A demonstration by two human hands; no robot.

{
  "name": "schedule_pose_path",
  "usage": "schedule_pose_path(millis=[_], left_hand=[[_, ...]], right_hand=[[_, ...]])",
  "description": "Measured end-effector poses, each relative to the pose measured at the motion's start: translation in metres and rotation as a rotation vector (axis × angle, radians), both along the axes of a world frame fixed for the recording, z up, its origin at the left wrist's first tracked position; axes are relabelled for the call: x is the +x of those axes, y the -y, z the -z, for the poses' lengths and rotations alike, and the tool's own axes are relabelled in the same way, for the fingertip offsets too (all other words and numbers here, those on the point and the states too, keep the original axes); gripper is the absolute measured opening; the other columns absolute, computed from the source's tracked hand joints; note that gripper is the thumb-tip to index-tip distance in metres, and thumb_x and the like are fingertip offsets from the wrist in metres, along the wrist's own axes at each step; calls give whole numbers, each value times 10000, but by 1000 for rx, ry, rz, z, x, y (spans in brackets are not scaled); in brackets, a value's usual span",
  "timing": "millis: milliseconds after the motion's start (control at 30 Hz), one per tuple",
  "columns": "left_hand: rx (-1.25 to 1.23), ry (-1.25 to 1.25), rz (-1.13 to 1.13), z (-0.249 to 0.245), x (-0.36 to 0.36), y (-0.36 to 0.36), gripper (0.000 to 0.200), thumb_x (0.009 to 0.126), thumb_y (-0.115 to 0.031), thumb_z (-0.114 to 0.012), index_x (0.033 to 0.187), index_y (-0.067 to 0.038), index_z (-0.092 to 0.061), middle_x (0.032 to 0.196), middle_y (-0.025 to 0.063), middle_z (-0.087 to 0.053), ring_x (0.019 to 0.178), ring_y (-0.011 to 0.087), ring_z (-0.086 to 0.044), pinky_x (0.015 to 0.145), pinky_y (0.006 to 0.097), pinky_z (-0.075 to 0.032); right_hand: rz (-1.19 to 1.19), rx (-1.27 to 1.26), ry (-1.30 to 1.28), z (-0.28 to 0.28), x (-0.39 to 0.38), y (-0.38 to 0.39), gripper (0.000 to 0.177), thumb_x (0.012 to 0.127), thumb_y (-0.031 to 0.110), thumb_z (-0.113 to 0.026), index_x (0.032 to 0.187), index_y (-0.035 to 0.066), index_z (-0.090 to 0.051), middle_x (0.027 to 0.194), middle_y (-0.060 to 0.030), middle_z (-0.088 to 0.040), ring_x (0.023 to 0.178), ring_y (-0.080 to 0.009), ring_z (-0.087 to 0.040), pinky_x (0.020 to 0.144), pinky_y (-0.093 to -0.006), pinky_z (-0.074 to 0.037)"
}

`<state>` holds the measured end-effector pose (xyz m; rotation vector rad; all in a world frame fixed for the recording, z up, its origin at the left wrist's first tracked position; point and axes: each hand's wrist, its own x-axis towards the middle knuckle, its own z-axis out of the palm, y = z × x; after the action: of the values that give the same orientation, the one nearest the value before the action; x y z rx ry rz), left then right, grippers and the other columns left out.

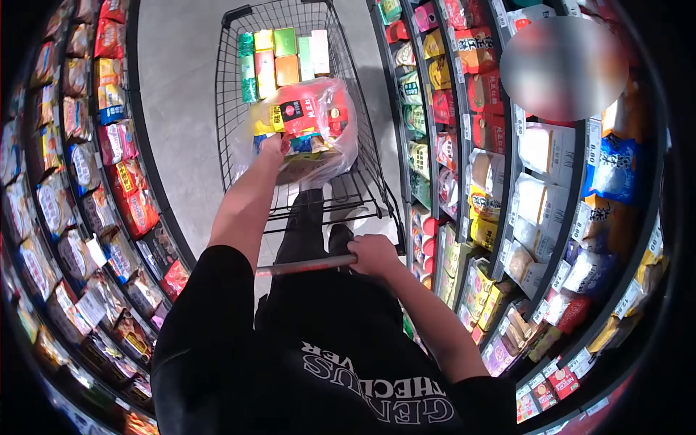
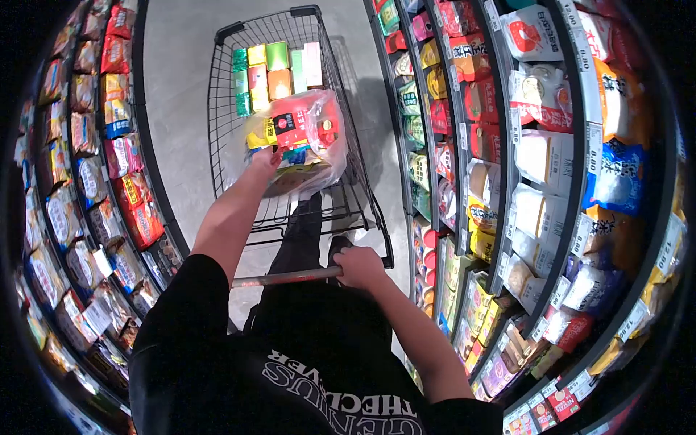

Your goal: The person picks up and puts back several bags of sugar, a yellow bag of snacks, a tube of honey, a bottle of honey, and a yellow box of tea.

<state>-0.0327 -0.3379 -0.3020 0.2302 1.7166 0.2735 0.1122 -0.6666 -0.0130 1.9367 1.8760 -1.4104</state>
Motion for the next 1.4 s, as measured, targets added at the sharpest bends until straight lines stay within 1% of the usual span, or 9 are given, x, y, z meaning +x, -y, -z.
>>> schedule_pose_path(millis=[267, 567, 700, 967, 1067, 1100, 1167, 1267, 1400], left_hand=[[-189, 228, -226, 42, 0, -17, 223, 1044, -359, -580, 1113, -155, -640, 973, -11, -724, 886, 167, -655, 849, 368, -532], [-84, 280, -188, 49, -15, -17, 184, 1057, -297, -557, 1166, -165, -626, 1052, -11, -707, 1000, 183, -651, 900, 354, -509], [117, 205, -245, -5, -3, -13, 225, 1039, -156, -517, 1218, -34, -577, 1130, 105, -671, 1048, 252, -674, 848, 386, -597], [182, 166, -409, -105, 7, 6, 346, 1018, -84, -454, 1349, 3, -503, 1303, 165, -559, 1144, 336, -635, 898, 574, -618], [189, 428, -455, -144, 2, 28, 332, 1036, -93, -383, 1328, 3, -508, 1312, 171, -557, 1207, 337, -599, 935, 579, -601], [168, 458, -369, -165, 5, 36, 392, 1067, -207, -310, 1356, -31, -509, 1329, 149, -608, 1229, 316, -600, 1005, 478, -578], [171, 614, -410, -202, 6, 52, 394, 1046, -150, -332, 1344, 60, -482, 1305, 217, -615, 1202, 364, -628, 1014, 479, -584], [119, 783, -424, -295, 17, 95, 351, 1035, -109, -385, 1316, 52, -519, 1303, 214, -631, 1205, 358, -635, 1069, 480, -542], [48, 928, -210, -396, 16, 152, 340, 1005, -132, -487, 1290, 47, -539, 1273, 202, -654, 1202, 322, -647, 1041, 453, -548]], right_hand=[[38, 63, -59, 2, -1, -4, 280, 723, 314, -799, 887, 131, -666, 893, -55, -637, 868, -261, -670, 723, -427, -561], [26, 52, -40, -1, -3, -8, 277, 734, 321, -799, 891, 129, -676, 899, -52, -640, 879, -254, -670, 728, -417, -559], [23, 79, -23, -5, -7, -10, 271, 748, 327, -794, 888, 129, -675, 908, -51, -643, 888, -252, -672, 738, -419, -561], [6, 129, -4, -13, -7, -12, 307, 760, 370, -790, 911, 125, -684, 939, -77, -664, 923, -296, -691, 768, -458, -558], [19, 185, 8, -14, -9, -11, 329, 754, 379, -798, 888, 108, -668, 922, -84, -670, 934, -315, -691, 776, -474, -553], [19, 210, 14, -18, -8, -13, 329, 754, 379, -798, 888, 108, -668, 922, -84, -670, 934, -315, -691, 776, -474, -553], [68, 192, -128, -30, -4, -15, 366, 764, 405, -809, 925, 98, -692, 947, -112, -691, 969, -329, -687, 811, -462, -554], [429, 411, -463, -23, -3, -4, 511, 881, 269, -784, 1339, 125, -612, 1180, -79, -673, 986, -209, -669, 864, -379, -567], [1050, 733, -815, -44, 14, 4, 693, 916, -48, -647, 1538, 100, -379, 1383, -87, -530, 1131, -157, -577, 947, -320, -521]])
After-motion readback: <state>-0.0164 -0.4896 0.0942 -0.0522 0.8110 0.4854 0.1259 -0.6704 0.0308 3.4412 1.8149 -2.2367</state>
